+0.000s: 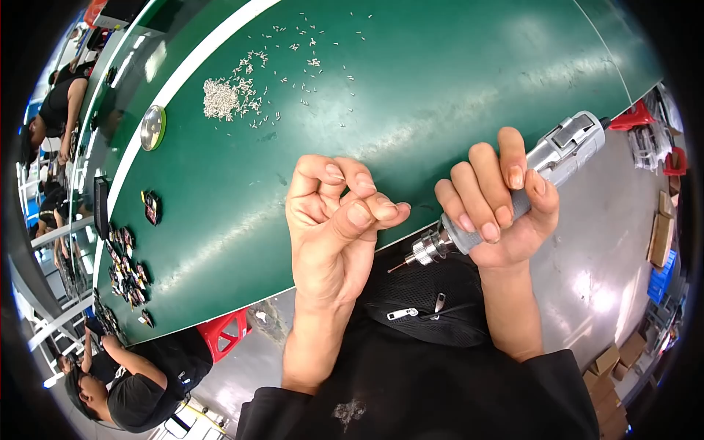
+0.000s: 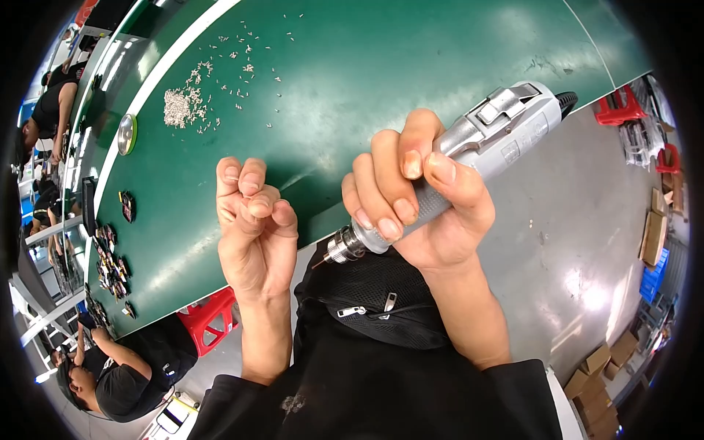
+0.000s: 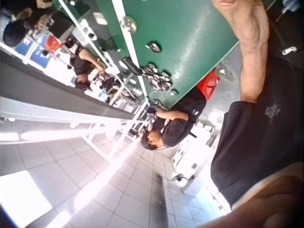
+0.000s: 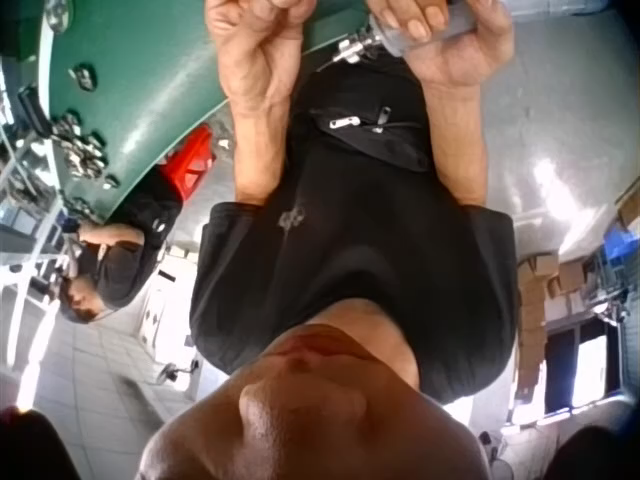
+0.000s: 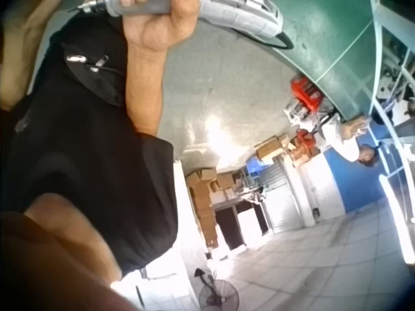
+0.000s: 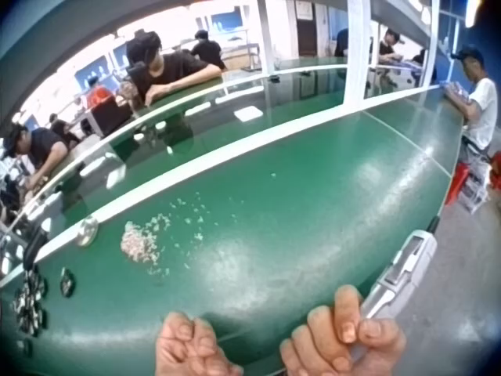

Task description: The recorder uses an electric screwdriver to assemble screws into small electronic housings at a factory assembly line.

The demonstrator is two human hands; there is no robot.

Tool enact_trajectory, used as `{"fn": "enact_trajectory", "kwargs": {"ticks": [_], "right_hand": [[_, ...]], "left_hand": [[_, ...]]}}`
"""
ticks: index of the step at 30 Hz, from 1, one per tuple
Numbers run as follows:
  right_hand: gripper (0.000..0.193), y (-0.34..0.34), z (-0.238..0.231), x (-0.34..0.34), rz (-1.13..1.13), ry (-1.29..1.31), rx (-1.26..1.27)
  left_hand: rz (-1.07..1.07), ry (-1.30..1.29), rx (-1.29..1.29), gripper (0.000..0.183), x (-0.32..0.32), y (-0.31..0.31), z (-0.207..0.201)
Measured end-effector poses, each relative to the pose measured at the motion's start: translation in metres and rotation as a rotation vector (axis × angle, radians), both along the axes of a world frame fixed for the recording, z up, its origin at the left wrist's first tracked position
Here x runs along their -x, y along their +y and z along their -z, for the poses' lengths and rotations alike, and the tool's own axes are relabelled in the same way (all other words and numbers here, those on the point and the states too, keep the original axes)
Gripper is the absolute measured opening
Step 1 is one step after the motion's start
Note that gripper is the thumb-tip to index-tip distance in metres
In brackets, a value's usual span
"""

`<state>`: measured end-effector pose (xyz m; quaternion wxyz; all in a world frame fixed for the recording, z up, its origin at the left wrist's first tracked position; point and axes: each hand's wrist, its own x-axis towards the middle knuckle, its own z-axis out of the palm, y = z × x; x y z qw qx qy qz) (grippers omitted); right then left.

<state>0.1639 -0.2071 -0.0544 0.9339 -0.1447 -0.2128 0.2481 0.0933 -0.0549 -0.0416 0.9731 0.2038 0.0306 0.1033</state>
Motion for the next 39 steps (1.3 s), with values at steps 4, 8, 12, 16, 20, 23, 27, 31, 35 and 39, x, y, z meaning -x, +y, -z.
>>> {"fn": "enact_trajectory", "kwargs": {"ticks": [4,8,12,16,20,23,27,31,35,39], "right_hand": [[0.014,0.001,0.002,0.002,0.003,0.0,0.006],[0.014,0.001,0.002,0.002,0.006,-0.003,-0.002],[0.013,0.003,-0.002,0.003,0.011,0.019,0.019],[0.014,0.002,-0.006,0.004,0.023,0.046,0.043],[0.015,0.0,0.002,0.001,0.012,-0.003,-0.002],[0.015,0.0,0.003,0.002,0.013,-0.003,-0.004],[0.015,0.0,0.002,0.003,0.012,-0.005,-0.006],[0.015,0.001,0.003,0.002,0.009,-0.014,-0.008],[0.015,0.0,0.004,0.0,0.005,-0.018,-0.011],[0.016,-0.001,0.005,0.0,0.004,-0.026,-0.012]], "left_hand": [[0.011,-0.01,0.012,0.028,0.002,0.003,0.003],[0.019,-0.024,0.026,0.028,0.002,0.003,0.004],[0.015,-0.016,0.025,0.027,0.002,0.003,0.004],[0.022,-0.05,-0.035,0.031,0.002,0.004,0.005],[0.014,-0.025,-0.084,0.034,0.004,0.004,0.006],[0.021,-0.015,-0.062,0.037,0.004,0.004,0.007],[0.023,-0.036,-0.096,0.036,0.005,0.005,0.006],[0.019,-0.031,-0.12,0.035,0.004,0.004,0.006],[0.037,-0.027,-0.094,0.036,0.003,0.004,0.002],[0.076,-0.002,-0.083,0.042,0.003,0.002,-0.003]]}}
